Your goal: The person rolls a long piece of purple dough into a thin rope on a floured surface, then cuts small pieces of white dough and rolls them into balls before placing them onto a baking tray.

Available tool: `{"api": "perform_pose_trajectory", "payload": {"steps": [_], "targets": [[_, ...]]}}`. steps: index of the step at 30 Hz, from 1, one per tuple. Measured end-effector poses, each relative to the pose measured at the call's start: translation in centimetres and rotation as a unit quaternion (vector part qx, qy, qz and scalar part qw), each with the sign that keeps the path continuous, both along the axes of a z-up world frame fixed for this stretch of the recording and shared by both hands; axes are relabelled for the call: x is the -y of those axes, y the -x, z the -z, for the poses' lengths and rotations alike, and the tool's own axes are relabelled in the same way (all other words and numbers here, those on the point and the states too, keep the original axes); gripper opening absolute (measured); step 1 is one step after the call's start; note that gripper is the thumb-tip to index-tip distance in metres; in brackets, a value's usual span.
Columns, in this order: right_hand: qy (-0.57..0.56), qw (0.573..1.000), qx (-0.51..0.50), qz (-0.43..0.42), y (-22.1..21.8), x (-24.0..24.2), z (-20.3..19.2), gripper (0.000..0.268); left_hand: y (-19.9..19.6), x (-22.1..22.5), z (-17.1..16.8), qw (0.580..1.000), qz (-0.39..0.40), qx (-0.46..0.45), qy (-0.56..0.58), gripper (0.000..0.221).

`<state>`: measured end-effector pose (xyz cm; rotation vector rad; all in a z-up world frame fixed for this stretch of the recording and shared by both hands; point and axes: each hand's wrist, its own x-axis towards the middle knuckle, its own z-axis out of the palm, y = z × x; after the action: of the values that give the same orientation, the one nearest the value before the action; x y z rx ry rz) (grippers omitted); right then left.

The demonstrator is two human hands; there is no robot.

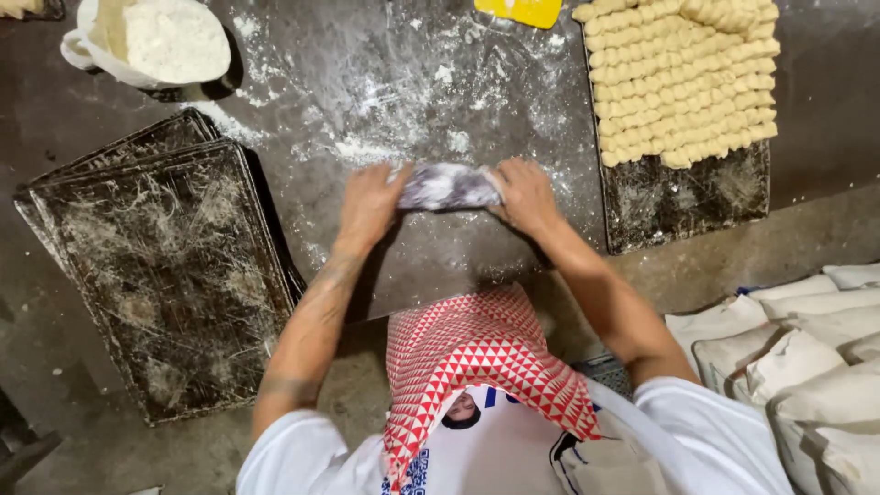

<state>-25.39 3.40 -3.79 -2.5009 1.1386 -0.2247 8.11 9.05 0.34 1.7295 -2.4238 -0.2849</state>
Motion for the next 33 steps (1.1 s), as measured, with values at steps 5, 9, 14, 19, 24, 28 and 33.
{"api": "perform_pose_trajectory", "payload": {"steps": [5, 9, 14, 19, 24, 28, 33], "targets": [[0.048, 0.998, -0.030, 0.016, -6.8, -3.6, 0.0, 0.076, -0.6, -4.3, -4.4, 0.974, -0.127, 0.172, -0.069, 0.083], [-0.062, 0.980, 0.189, 0.015, -7.9, -9.7, -1.9, 0.073, 6.6, -6.7, -3.7, 0.977, -0.153, -0.052, -0.137, 0.080], [0.031, 0.992, 0.010, 0.123, -11.3, -0.6, -1.1, 0.066, 6.3, 2.3, -1.0, 0.985, -0.147, 0.005, -0.085, 0.088], [0.051, 0.982, -0.018, 0.181, -12.2, 13.5, -3.5, 0.067, 2.6, 15.3, -2.4, 0.977, -0.211, 0.014, -0.028, 0.076], [0.041, 0.999, -0.011, 0.014, -9.9, 10.2, -3.8, 0.062, 3.0, 12.1, -3.3, 0.990, -0.067, 0.005, -0.125, 0.059], [0.023, 1.000, 0.014, -0.014, -5.5, -1.3, -4.2, 0.069, 5.2, -0.2, -4.7, 0.994, -0.067, 0.011, -0.082, 0.064], [-0.044, 0.996, 0.048, 0.067, -5.2, -8.5, -4.5, 0.080, 8.2, -4.2, -2.7, 0.984, -0.151, 0.007, -0.095, 0.070]]}}
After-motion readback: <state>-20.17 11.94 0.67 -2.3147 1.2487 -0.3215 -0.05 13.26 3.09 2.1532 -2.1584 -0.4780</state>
